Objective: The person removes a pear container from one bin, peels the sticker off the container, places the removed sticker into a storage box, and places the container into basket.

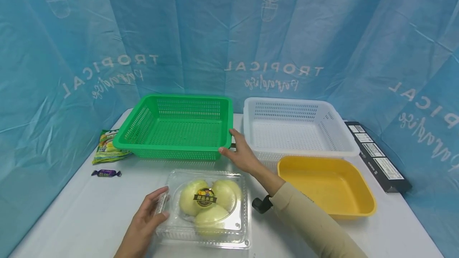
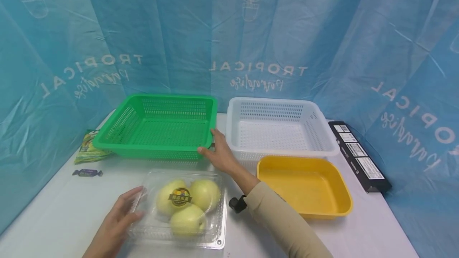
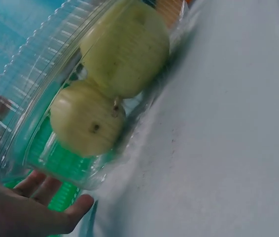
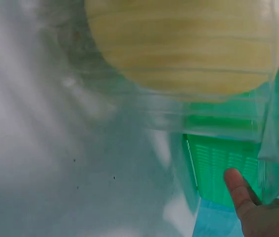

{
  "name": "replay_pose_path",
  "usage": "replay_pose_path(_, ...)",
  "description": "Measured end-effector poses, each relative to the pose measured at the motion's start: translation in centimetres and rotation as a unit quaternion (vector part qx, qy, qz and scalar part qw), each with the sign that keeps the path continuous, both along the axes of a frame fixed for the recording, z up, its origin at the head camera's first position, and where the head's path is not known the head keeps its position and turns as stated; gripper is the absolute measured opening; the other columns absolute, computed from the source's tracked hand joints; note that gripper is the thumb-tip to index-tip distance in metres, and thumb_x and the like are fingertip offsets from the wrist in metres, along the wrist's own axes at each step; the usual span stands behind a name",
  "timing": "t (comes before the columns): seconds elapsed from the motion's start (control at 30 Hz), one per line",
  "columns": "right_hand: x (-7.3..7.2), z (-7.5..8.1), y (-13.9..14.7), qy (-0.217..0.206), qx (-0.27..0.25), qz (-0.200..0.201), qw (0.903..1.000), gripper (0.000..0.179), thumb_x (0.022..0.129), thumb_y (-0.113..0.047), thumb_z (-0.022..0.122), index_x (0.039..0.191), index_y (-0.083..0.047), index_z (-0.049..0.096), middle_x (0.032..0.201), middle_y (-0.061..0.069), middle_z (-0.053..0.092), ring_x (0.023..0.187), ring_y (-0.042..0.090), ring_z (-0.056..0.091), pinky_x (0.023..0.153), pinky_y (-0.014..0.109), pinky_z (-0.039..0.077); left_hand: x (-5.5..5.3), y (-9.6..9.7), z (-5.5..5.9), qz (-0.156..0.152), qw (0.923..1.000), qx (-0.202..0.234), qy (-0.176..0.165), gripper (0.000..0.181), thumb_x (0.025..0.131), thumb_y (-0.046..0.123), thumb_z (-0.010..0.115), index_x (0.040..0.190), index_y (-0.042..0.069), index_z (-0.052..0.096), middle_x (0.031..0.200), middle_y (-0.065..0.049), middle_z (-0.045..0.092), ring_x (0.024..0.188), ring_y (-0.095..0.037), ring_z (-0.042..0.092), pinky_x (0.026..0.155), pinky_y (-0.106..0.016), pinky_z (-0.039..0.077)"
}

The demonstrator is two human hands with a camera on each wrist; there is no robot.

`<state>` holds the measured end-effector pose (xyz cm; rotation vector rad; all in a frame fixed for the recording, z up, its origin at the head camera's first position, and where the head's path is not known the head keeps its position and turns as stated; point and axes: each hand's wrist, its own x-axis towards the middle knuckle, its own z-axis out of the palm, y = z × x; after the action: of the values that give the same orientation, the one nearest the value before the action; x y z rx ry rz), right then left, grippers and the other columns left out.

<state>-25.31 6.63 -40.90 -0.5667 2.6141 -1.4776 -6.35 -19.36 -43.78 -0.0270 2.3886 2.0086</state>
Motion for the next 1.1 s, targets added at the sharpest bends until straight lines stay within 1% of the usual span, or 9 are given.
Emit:
replay_pose_path(0.1,0.0,0.1,0.1,0.004,0.008,0.004,1.0000,0.082,0.091,-0.039,0.060,0.152,-0.011,0.012,0.159,0.012,0.012,0.141,0.034,0.028,0.110,0.051,0.033,-0.2,-0.1,0.3,-0.021,0.9994,-0.028,0.001,0.055,0.093,0.017,0.057,0.144,0.020,0.034,0.148,0.002,0.028,0.122,0.021,0.025,0.093,0.002,0.028)
replay_pose_path(0.17,0.0,0.3,0.2,0.004,0.012,0.007,0.9999,0.082,0.092,-0.039,0.059,0.152,-0.012,0.012,0.159,0.012,0.011,0.145,0.033,0.020,0.112,0.052,0.029,-0.3,-0.1,0.6,-0.028,0.9983,-0.050,-0.008,0.055,0.093,0.020,0.058,0.143,0.023,0.034,0.148,0.004,0.029,0.121,0.018,0.029,0.093,-0.002,0.031)
replay_pose_path(0.23,-0.1,0.4,0.3,0.004,0.015,0.012,0.9998,0.082,0.092,-0.039,0.059,0.152,-0.011,0.011,0.159,0.012,0.011,0.144,0.033,0.020,0.112,0.052,0.029,-0.5,0.0,0.9,-0.030,0.9968,-0.071,-0.019,0.056,0.092,0.023,0.059,0.142,0.026,0.035,0.149,0.004,0.029,0.122,0.009,0.034,0.094,-0.009,0.037)
replay_pose_path(0.3,-0.1,0.5,0.4,0.004,0.015,0.017,0.9997,0.082,0.092,-0.039,0.058,0.152,-0.011,0.010,0.159,0.013,0.010,0.143,0.035,0.024,0.112,0.052,0.029,-0.7,0.1,1.1,-0.033,0.9958,-0.079,-0.030,0.056,0.091,0.024,0.060,0.141,0.028,0.036,0.149,0.002,0.028,0.126,-0.004,0.036,0.098,-0.023,0.041)
replay_pose_path(0.43,-0.2,0.5,0.5,-0.004,0.014,0.026,0.9996,0.081,0.093,-0.038,0.057,0.153,-0.012,0.008,0.159,0.013,0.008,0.133,0.036,0.040,0.108,0.049,0.036,-1.0,0.3,1.3,-0.042,0.9959,-0.069,-0.040,0.057,0.091,0.022,0.061,0.141,0.026,0.035,0.151,-0.002,0.027,0.129,-0.024,0.035,0.100,-0.044,0.040)
replay_pose_path(0.6,-0.1,0.5,0.6,-0.017,0.003,0.037,0.9992,0.080,0.094,-0.035,0.056,0.153,-0.013,0.005,0.159,0.013,0.005,0.128,0.033,0.048,0.099,0.044,0.046,-1.1,0.3,1.4,-0.063,0.9955,-0.056,-0.043,0.060,0.090,0.018,0.061,0.143,0.023,0.033,0.151,-0.005,0.025,0.131,-0.031,0.033,0.096,-0.046,0.042)
replay_pose_path(0.73,0.0,0.5,0.6,-0.016,-0.006,0.040,0.9990,0.079,0.095,-0.032,0.055,0.153,-0.010,0.005,0.159,0.015,0.005,0.128,0.035,0.047,0.099,0.044,0.047,-1.2,0.3,1.5,-0.081,0.9943,-0.038,-0.058,0.062,0.090,0.018,0.061,0.144,0.024,0.031,0.153,-0.008,0.020,0.136,-0.039,0.025,0.095,-0.050,0.043)
replay_pose_path(0.9,0.1,0.4,0.6,-0.014,0.004,0.044,0.9989,0.078,0.096,-0.033,0.052,0.153,-0.010,0.004,0.159,0.015,0.005,0.128,0.034,0.047,0.100,0.045,0.046,-1.5,0.5,1.6,-0.103,0.9919,-0.017,-0.073,0.065,0.090,0.018,0.061,0.145,0.026,0.028,0.154,-0.009,0.016,0.136,-0.041,0.021,0.090,-0.047,0.046)
replay_pose_path(1.1,0.3,0.4,0.7,-0.014,0.010,0.045,0.9988,0.075,0.097,-0.032,0.052,0.153,-0.012,0.006,0.159,0.012,0.006,0.127,0.032,0.049,0.100,0.046,0.045,-1.6,0.6,1.7,-0.114,0.9896,-0.029,-0.083,0.065,0.091,0.020,0.061,0.146,0.028,0.026,0.155,-0.010,0.013,0.137,-0.041,0.019,0.091,-0.053,0.045)
